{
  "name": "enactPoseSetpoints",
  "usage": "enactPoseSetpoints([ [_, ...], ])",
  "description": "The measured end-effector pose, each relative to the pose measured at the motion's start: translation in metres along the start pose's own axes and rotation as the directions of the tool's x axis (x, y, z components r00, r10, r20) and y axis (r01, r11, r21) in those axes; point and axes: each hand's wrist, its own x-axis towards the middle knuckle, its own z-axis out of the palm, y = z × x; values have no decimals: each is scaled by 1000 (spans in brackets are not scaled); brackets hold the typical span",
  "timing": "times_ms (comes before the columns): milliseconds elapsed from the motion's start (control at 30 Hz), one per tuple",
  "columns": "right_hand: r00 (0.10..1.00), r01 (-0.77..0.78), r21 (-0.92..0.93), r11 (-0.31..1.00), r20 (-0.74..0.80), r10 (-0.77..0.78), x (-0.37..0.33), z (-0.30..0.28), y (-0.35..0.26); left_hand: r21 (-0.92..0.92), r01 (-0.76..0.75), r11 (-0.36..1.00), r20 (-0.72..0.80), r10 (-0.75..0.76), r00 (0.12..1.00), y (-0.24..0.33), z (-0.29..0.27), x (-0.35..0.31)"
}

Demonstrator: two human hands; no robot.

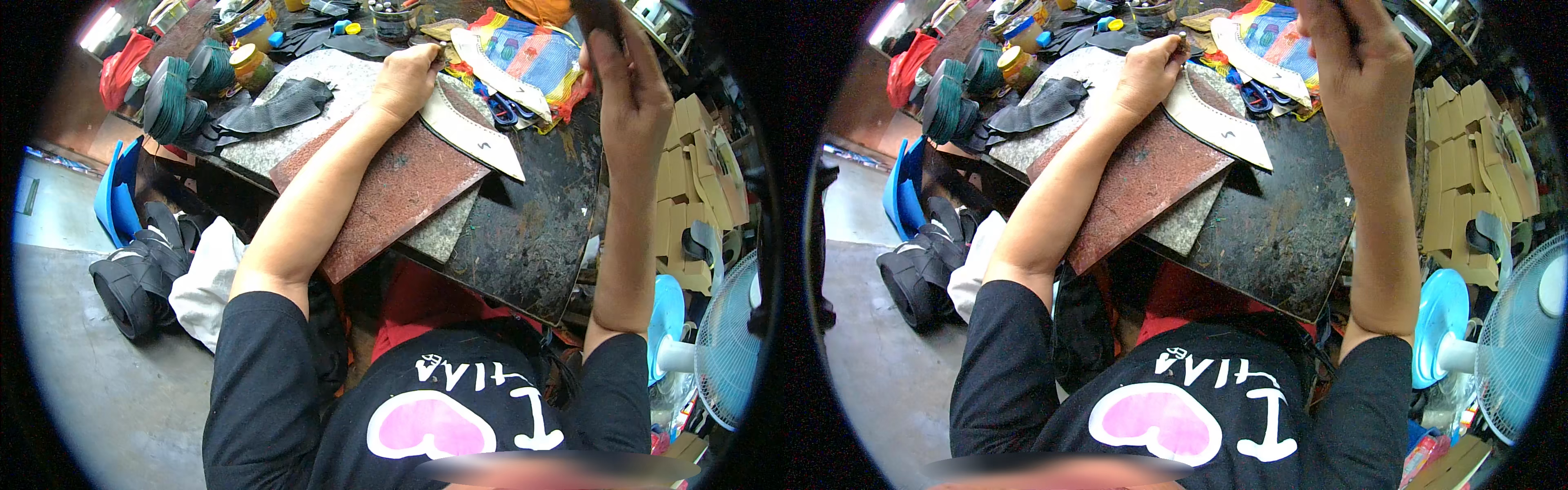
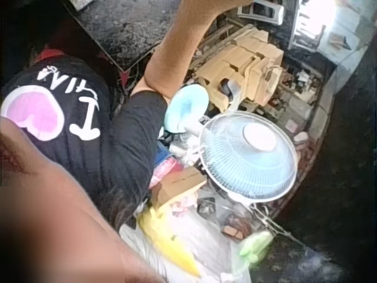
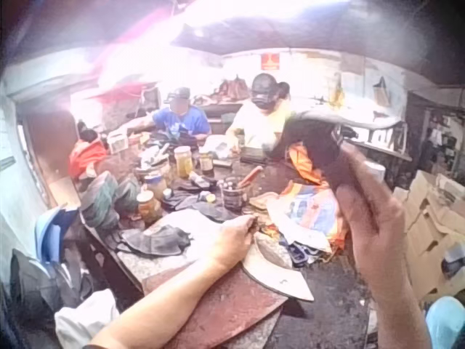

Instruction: The person uses a hammer and a small metal tool to tap along the edge of a curved shoe part on a workbench. They repeatedly reposition the part and continue tapping along its perimeter.

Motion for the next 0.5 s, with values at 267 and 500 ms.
enactPoseSetpoints([
  [267,929,-90,-479,873,276,247,-17,32,16,-44,110,993,-31,-111,993,-2,1,-2],
  [500,884,-27,-493,870,395,251,-71,33,23,-243,360,901,59,-357,932,-12,3,-1],
])
